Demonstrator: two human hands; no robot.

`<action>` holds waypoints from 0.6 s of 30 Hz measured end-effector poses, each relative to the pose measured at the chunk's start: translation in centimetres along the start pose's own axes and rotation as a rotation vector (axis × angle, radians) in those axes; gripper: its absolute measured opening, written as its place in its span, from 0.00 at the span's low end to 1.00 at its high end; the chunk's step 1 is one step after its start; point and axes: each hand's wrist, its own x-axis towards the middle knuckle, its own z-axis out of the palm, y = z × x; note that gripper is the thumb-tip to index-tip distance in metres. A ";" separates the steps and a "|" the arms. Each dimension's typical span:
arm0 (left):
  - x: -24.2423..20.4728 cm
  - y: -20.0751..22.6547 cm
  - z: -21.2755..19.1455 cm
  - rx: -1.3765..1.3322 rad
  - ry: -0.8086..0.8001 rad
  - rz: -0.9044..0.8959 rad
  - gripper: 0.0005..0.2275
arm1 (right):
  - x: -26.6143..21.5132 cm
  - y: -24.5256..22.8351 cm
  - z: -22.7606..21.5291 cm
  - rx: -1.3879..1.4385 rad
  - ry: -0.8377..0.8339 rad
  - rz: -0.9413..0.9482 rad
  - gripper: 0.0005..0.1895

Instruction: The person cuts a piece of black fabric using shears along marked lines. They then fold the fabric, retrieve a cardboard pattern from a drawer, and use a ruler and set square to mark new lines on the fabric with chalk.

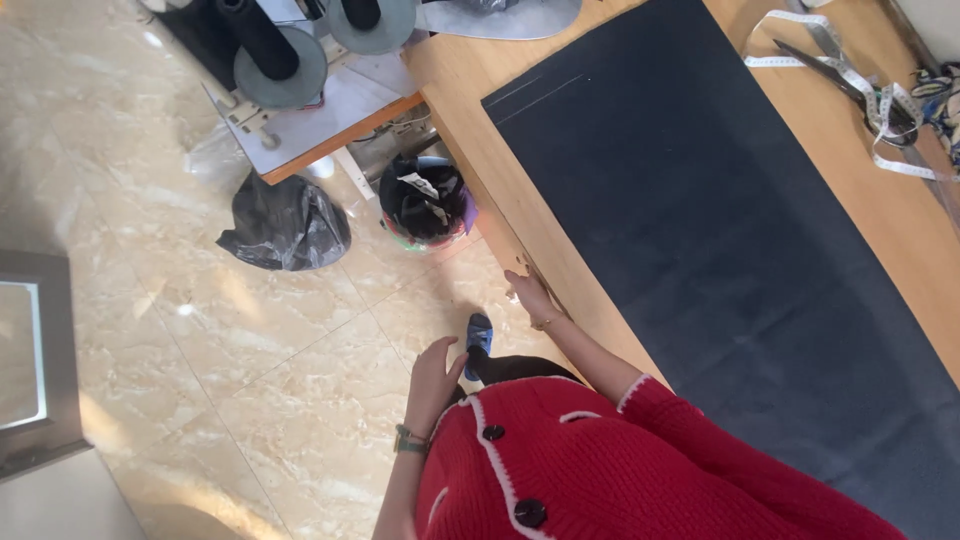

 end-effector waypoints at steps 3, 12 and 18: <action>3.7 0.7 -2.3 0.017 -0.065 0.025 0.23 | 1.1 -0.3 0.8 0.039 0.138 -0.047 0.45; 15.9 -3.8 -7.3 0.196 -0.254 0.166 0.24 | 4.1 3.5 2.2 -0.086 0.344 -0.088 0.30; 20.5 -2.3 -17.2 0.056 -0.336 0.106 0.26 | 1.5 1.6 7.7 -0.075 0.475 0.132 0.28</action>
